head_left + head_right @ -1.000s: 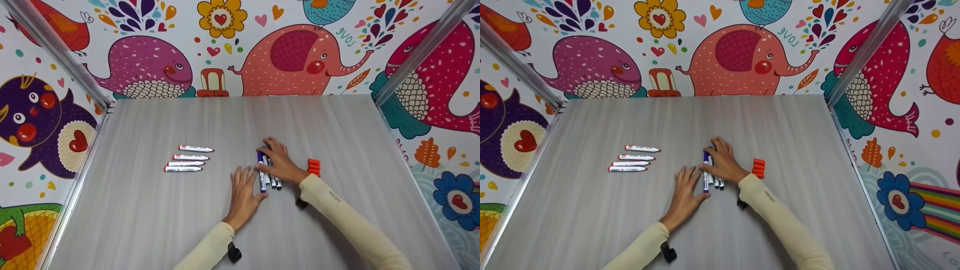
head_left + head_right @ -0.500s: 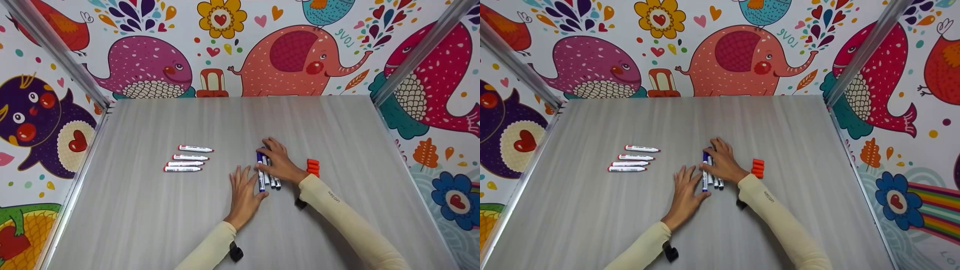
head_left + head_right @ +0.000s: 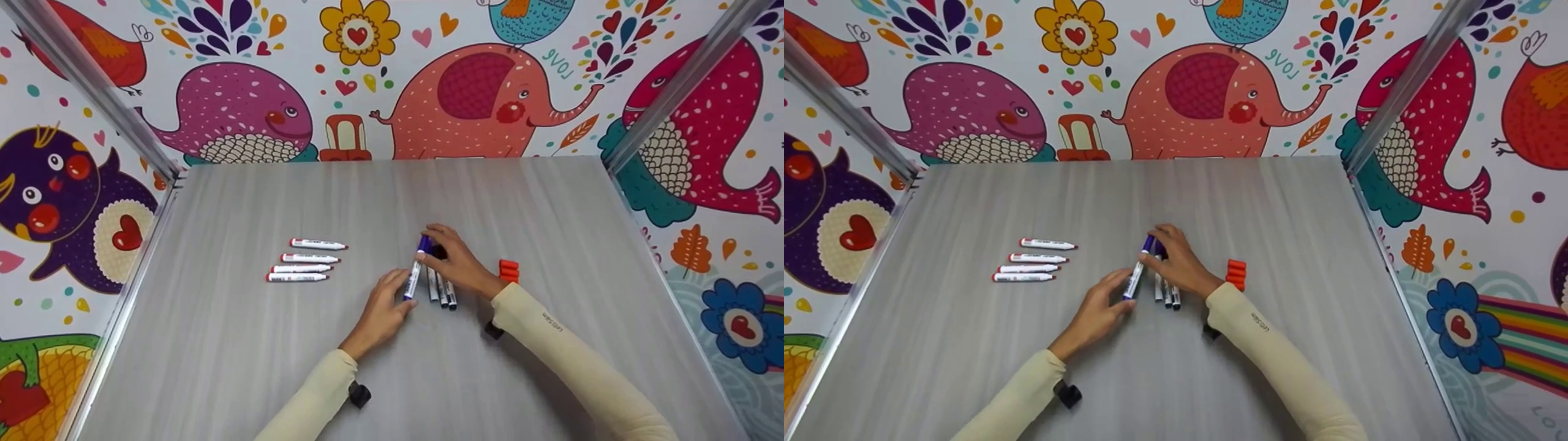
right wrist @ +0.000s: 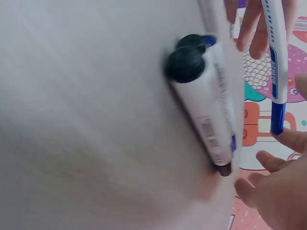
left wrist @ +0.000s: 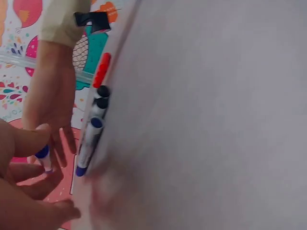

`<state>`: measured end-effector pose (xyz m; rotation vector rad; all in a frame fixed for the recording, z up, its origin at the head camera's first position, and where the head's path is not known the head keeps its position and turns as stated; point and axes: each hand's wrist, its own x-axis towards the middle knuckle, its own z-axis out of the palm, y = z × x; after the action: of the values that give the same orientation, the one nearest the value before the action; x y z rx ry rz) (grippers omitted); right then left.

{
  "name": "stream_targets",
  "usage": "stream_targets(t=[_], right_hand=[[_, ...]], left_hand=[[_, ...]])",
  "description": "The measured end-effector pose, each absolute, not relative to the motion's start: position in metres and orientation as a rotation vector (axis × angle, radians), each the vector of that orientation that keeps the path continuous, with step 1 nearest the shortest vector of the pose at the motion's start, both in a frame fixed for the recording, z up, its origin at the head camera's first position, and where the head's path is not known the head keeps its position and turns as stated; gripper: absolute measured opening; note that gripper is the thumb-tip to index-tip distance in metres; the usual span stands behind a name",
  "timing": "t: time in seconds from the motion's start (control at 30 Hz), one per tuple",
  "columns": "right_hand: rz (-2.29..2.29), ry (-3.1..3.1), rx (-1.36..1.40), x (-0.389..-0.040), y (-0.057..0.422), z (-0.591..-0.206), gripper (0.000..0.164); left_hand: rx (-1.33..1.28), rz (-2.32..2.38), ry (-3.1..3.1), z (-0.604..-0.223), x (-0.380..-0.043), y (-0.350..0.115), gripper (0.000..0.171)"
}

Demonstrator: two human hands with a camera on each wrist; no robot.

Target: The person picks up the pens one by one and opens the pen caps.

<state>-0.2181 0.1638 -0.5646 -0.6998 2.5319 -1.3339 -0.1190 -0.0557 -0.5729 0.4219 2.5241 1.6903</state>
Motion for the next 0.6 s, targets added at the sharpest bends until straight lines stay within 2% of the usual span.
stream_targets(t=[0.13,0.37,0.6], right_hand=[[-1.443,2.432,-0.628,-0.21,0.165,-0.556,0.069],[-1.626,2.323,-0.545,-0.196,0.175,-0.542,0.049],[-1.753,2.067,-0.439,-0.187,0.189,-0.533,0.04]], left_hand=[[0.438,1.772,2.429,-0.569,-0.124,-0.067,0.059],[0.395,1.834,2.458,-0.564,-0.133,-0.08,0.047],[0.319,1.836,2.444,-0.553,-0.139,-0.085,0.035]])
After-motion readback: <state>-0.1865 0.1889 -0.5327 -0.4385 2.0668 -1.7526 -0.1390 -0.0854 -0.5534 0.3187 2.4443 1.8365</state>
